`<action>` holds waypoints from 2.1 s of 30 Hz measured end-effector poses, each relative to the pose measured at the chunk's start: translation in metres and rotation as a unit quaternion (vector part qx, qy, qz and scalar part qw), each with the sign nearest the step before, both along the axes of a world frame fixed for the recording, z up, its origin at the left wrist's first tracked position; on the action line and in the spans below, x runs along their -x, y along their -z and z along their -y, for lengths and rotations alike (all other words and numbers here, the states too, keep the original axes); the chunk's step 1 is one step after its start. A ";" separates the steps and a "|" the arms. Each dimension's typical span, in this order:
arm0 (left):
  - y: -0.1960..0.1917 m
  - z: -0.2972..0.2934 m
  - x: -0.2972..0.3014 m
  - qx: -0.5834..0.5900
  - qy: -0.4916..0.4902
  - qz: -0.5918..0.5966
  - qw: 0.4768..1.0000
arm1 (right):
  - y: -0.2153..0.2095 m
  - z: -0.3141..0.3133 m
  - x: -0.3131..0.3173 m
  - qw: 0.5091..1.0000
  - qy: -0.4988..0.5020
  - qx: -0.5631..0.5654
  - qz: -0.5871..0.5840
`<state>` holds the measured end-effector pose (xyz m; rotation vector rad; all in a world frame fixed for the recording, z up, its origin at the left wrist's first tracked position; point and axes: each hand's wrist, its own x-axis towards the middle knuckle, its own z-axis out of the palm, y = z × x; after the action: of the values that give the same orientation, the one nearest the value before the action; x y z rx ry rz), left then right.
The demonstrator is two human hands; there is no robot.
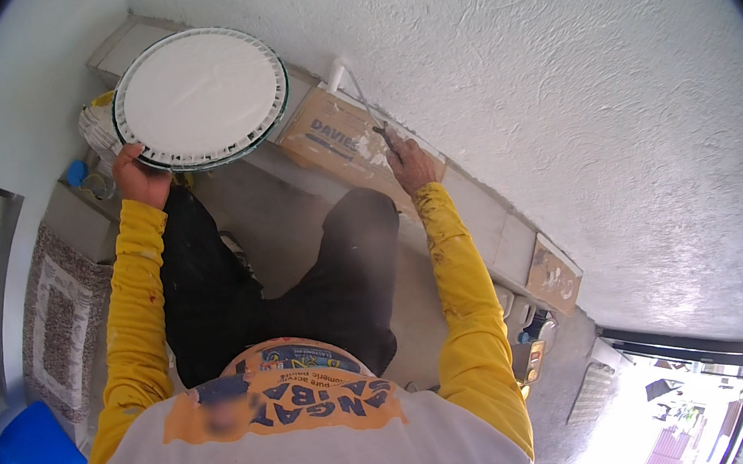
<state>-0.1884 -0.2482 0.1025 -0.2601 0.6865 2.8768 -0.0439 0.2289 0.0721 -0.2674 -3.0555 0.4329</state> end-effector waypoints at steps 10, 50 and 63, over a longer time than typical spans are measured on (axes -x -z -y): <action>0.007 0.002 0.003 -0.002 -0.003 0.000 1.000 | -0.002 -0.068 -0.123 0.995 0.080 -0.057 -0.014; -0.002 0.001 0.000 0.034 0.018 -0.013 0.999 | 0.008 -0.017 -0.088 0.993 0.100 -0.030 -0.059; 0.000 0.001 0.000 0.033 -0.011 0.030 0.999 | 0.002 -0.070 -0.171 0.982 0.170 -0.080 -0.029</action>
<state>-0.1881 -0.2487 0.1021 -0.3620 0.7727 2.8574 0.1270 0.2989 0.0702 -0.7370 -2.8827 0.1720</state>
